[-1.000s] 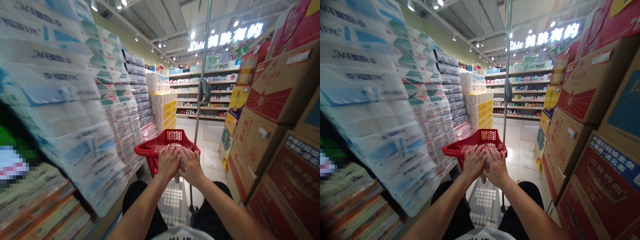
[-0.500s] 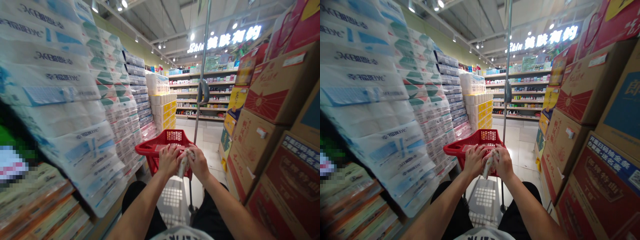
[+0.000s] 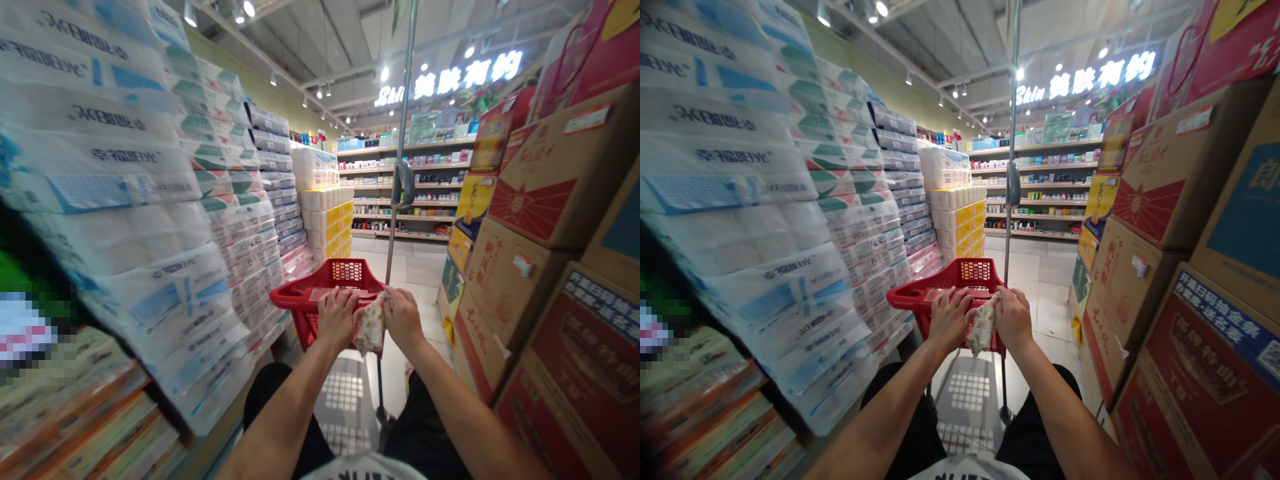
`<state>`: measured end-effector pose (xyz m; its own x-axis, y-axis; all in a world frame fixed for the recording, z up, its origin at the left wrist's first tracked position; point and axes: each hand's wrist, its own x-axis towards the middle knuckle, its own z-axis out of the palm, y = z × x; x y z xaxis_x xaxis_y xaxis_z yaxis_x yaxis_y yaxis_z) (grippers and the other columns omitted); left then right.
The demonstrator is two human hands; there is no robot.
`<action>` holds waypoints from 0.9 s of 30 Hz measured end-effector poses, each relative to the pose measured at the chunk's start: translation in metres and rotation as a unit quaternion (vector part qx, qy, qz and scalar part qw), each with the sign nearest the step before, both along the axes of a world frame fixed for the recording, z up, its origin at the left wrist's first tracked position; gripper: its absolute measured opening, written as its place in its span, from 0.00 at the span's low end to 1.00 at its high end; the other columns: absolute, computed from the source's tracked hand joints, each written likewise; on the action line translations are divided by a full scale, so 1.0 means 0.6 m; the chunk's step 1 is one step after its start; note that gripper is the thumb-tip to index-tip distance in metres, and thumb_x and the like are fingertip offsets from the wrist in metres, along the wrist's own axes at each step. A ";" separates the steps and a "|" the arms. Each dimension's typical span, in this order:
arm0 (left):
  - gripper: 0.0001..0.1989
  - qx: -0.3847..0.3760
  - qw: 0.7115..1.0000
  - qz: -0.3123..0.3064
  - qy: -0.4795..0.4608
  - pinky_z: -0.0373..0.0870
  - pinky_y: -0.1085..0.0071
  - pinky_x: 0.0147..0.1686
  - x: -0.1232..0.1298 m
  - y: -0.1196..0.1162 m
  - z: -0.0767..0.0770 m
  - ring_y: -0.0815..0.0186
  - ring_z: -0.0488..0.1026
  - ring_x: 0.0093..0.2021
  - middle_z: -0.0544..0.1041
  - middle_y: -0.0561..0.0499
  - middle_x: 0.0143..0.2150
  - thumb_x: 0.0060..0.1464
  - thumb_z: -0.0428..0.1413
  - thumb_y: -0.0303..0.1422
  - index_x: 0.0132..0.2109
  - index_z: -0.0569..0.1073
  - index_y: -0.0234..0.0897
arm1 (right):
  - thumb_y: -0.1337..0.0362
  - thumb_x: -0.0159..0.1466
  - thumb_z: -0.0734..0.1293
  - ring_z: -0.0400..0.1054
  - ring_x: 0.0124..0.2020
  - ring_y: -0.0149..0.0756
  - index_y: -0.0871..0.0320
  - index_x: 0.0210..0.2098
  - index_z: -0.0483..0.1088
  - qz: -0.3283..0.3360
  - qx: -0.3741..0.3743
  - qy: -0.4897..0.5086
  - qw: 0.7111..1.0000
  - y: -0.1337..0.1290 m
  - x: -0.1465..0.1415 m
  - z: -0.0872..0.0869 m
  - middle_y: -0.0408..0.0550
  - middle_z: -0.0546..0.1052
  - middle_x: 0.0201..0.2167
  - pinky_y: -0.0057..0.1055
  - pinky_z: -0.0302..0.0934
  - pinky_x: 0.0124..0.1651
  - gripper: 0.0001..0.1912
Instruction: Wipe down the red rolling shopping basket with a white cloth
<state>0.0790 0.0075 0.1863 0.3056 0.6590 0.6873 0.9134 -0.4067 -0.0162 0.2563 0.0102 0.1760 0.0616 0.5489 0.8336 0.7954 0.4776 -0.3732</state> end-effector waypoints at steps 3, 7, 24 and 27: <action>0.16 0.000 1.000 0.006 0.001 0.57 0.51 0.55 0.005 0.003 -0.001 0.53 0.58 0.61 0.68 0.54 0.61 0.62 0.46 0.44 0.53 0.68 0.48 | 0.68 0.65 0.56 0.63 0.53 0.45 0.60 0.53 0.67 0.045 0.021 0.001 0.999 -0.002 -0.013 0.001 0.57 0.71 0.51 0.45 0.63 0.54 0.18; 0.17 -0.003 1.000 0.008 0.003 0.57 0.50 0.55 0.006 0.002 -0.003 0.53 0.58 0.61 0.68 0.53 0.61 0.62 0.47 0.44 0.54 0.68 0.49 | 0.67 0.65 0.57 0.65 0.51 0.43 0.60 0.47 0.69 0.082 0.026 -0.011 0.996 -0.011 -0.036 -0.003 0.59 0.69 0.51 0.41 0.65 0.52 0.14; 0.15 0.014 1.000 0.014 -0.004 0.57 0.53 0.55 -0.006 0.006 -0.006 0.55 0.60 0.61 0.69 0.54 0.60 0.64 0.45 0.37 0.54 0.69 0.51 | 0.76 0.58 0.58 0.66 0.51 0.43 0.58 0.48 0.71 0.068 -0.018 -0.104 0.992 -0.003 -0.006 -0.007 0.51 0.75 0.48 0.45 0.60 0.56 0.21; 0.15 0.012 1.000 0.018 -0.009 0.57 0.52 0.56 -0.005 0.003 -0.005 0.54 0.60 0.61 0.68 0.53 0.60 0.63 0.45 0.37 0.54 0.69 0.51 | 0.76 0.57 0.57 0.67 0.48 0.44 0.61 0.51 0.68 0.052 -0.030 -0.055 0.997 -0.002 -0.021 -0.003 0.55 0.75 0.45 0.45 0.62 0.54 0.23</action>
